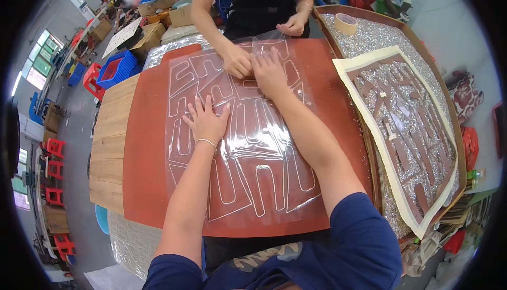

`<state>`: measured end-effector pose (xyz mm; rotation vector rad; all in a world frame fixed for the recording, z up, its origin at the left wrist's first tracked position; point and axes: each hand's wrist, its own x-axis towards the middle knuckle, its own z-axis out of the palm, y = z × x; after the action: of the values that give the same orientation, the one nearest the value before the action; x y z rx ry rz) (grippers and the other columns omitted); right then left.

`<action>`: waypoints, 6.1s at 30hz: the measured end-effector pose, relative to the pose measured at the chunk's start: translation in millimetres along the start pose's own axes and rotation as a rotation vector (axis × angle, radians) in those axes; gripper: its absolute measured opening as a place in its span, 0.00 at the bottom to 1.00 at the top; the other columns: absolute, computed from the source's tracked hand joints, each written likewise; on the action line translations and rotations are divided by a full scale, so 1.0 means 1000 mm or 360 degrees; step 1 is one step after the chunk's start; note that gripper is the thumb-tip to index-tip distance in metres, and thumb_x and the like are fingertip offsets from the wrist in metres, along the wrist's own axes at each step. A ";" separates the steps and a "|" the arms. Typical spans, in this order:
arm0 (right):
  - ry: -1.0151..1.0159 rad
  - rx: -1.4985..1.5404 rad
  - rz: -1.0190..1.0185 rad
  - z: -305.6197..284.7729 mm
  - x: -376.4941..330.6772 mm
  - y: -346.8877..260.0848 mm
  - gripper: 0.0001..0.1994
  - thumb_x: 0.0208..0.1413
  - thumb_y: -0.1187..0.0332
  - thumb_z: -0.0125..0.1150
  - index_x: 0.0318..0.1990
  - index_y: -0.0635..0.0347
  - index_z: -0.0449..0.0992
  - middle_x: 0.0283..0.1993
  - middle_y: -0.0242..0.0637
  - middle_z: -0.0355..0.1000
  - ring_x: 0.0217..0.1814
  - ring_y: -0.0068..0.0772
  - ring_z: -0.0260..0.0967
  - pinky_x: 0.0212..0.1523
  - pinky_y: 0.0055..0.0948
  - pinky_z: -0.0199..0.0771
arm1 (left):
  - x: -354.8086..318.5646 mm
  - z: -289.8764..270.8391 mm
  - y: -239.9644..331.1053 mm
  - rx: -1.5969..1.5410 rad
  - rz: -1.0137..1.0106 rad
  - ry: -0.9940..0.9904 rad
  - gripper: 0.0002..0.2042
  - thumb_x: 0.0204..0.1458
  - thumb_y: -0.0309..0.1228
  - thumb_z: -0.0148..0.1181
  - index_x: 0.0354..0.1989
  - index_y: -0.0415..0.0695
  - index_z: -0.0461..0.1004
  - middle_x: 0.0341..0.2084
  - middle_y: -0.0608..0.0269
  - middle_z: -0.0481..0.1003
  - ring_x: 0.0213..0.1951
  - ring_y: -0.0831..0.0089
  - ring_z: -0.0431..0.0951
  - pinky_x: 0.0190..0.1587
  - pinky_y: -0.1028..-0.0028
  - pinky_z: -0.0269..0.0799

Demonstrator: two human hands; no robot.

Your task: Aligning and adhering glittery material pieces onto an adhesive sheet using a positioning frame.

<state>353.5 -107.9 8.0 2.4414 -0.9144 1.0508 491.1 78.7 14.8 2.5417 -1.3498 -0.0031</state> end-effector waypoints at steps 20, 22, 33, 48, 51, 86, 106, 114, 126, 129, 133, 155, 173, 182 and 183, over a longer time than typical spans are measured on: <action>0.0118 0.0195 0.0215 0.033 0.013 0.038 0.14 0.50 0.74 0.50 0.45 0.60 0.76 0.39 0.47 0.74 0.44 0.45 0.72 0.47 0.42 0.69 | 0.097 -0.005 0.012 -0.0088 0.0050 -0.0205 0.38 0.50 0.66 0.41 0.68 0.62 0.52 0.70 0.55 0.43 0.69 0.40 0.35 0.61 0.31 0.28; 0.0132 0.0158 -0.0011 0.043 0.008 0.047 0.16 0.52 0.74 0.48 0.48 0.60 0.75 0.47 0.49 0.73 0.50 0.47 0.71 0.52 0.42 0.70 | 0.101 -0.003 0.016 -0.0257 -0.0016 -0.0022 0.35 0.50 0.62 0.45 0.66 0.62 0.56 0.70 0.56 0.44 0.69 0.42 0.36 0.61 0.30 0.31; -0.0583 0.0104 0.0088 0.061 -0.006 0.034 0.16 0.47 0.62 0.63 0.45 0.49 0.74 0.35 0.41 0.76 0.33 0.48 0.74 0.33 0.43 0.73 | 0.119 -0.002 0.004 -0.0144 0.0133 0.0008 0.36 0.49 0.62 0.44 0.67 0.63 0.54 0.70 0.48 0.41 0.69 0.39 0.33 0.59 0.28 0.25; -0.0283 0.0581 -0.0041 -0.042 -0.044 -0.098 0.13 0.44 0.81 0.51 0.40 0.66 0.72 0.45 0.50 0.73 0.52 0.51 0.69 0.57 0.45 0.65 | 0.152 0.025 0.012 0.0106 0.0249 -0.0079 0.34 0.52 0.62 0.42 0.66 0.60 0.57 0.68 0.52 0.49 0.68 0.38 0.41 0.65 0.38 0.32; -0.0392 0.0468 -0.0058 -0.042 -0.048 -0.098 0.14 0.47 0.79 0.52 0.43 0.67 0.73 0.47 0.50 0.74 0.53 0.50 0.71 0.57 0.46 0.66 | 0.182 0.036 -0.011 -0.0094 0.0588 -0.0058 0.29 0.53 0.57 0.45 0.62 0.57 0.64 0.64 0.51 0.55 0.66 0.42 0.48 0.66 0.44 0.37; -0.0196 0.0961 -0.0443 -0.128 -0.094 -0.066 0.15 0.44 0.76 0.60 0.43 0.64 0.75 0.48 0.44 0.74 0.53 0.43 0.72 0.58 0.41 0.70 | 0.120 -0.029 -0.087 0.0340 0.1779 0.0514 0.08 0.45 0.29 0.54 0.30 0.37 0.74 0.36 0.57 0.71 0.46 0.59 0.70 0.54 0.66 0.65; -0.0171 0.0918 -0.0499 -0.128 -0.103 -0.070 0.16 0.47 0.74 0.58 0.46 0.65 0.74 0.49 0.44 0.73 0.52 0.43 0.72 0.58 0.41 0.70 | 0.189 -0.052 -0.084 0.1150 0.1872 -0.0244 0.13 0.51 0.30 0.49 0.44 0.47 0.76 0.43 0.61 0.76 0.53 0.69 0.72 0.63 0.65 0.53; -0.0246 0.0872 -0.0318 -0.142 -0.117 -0.068 0.15 0.46 0.76 0.58 0.44 0.64 0.75 0.48 0.41 0.74 0.54 0.41 0.71 0.60 0.40 0.68 | 0.131 -0.024 -0.108 0.0614 0.1194 0.0312 0.21 0.55 0.28 0.44 0.59 0.42 0.63 0.57 0.60 0.68 0.61 0.66 0.65 0.63 0.42 0.46; -0.0110 0.1042 -0.0378 -0.169 -0.134 -0.072 0.15 0.42 0.79 0.57 0.41 0.64 0.75 0.48 0.42 0.75 0.53 0.41 0.72 0.58 0.41 0.70 | 0.099 -0.069 -0.118 0.0720 0.1739 0.0347 0.17 0.49 0.28 0.52 0.49 0.48 0.73 0.48 0.62 0.72 0.58 0.67 0.67 0.65 0.45 0.45; -0.0085 0.1057 -0.0385 -0.169 -0.133 -0.071 0.16 0.41 0.80 0.57 0.42 0.64 0.75 0.48 0.42 0.75 0.53 0.41 0.72 0.58 0.40 0.71 | 0.122 -0.103 -0.094 0.0640 0.1990 0.0335 0.17 0.46 0.27 0.56 0.46 0.53 0.75 0.44 0.63 0.73 0.56 0.67 0.68 0.64 0.47 0.46; -0.0089 0.1061 -0.0377 -0.170 -0.134 -0.071 0.16 0.41 0.80 0.58 0.42 0.64 0.75 0.48 0.42 0.75 0.53 0.41 0.72 0.58 0.40 0.71 | 0.154 -0.126 -0.067 0.0907 0.1341 -0.0357 0.15 0.46 0.29 0.59 0.45 0.55 0.76 0.43 0.65 0.74 0.54 0.66 0.70 0.62 0.52 0.53; -0.0501 0.0971 -0.0007 -0.149 -0.126 -0.089 0.14 0.44 0.79 0.57 0.41 0.60 0.76 0.46 0.39 0.75 0.54 0.40 0.71 0.62 0.39 0.65 | 0.161 -0.013 -0.165 0.0618 0.1362 0.0618 0.08 0.52 0.29 0.51 0.40 0.50 0.72 0.30 0.64 0.75 0.26 0.64 0.79 0.29 0.67 0.75; -0.0569 0.1411 0.0569 -0.231 -0.175 -0.122 0.12 0.52 0.79 0.57 0.43 0.58 0.79 0.47 0.43 0.76 0.55 0.42 0.71 0.61 0.35 0.65 | 0.003 -0.040 -0.248 0.0353 0.0979 0.0505 0.10 0.52 0.27 0.50 0.40 0.49 0.75 0.31 0.63 0.76 0.26 0.61 0.79 0.28 0.65 0.76; -0.0576 0.1487 0.0371 -0.308 -0.228 -0.161 0.12 0.51 0.79 0.58 0.43 0.56 0.79 0.47 0.41 0.76 0.56 0.43 0.70 0.58 0.36 0.68 | -0.128 -0.072 -0.282 0.0350 0.0987 0.0504 0.10 0.52 0.27 0.52 0.41 0.48 0.75 0.31 0.63 0.75 0.24 0.62 0.77 0.26 0.66 0.74; -0.0548 0.1515 0.0345 -0.317 -0.234 -0.165 0.12 0.51 0.79 0.58 0.43 0.57 0.79 0.47 0.41 0.76 0.55 0.43 0.70 0.58 0.37 0.68 | -0.143 -0.076 -0.285 0.0348 0.0967 0.0492 0.10 0.52 0.28 0.54 0.42 0.49 0.75 0.31 0.64 0.75 0.23 0.63 0.77 0.25 0.66 0.74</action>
<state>175.2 278.9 41.5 3.4463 -0.9240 1.3937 651.3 364.8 5.0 2.0568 -1.9984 0.6515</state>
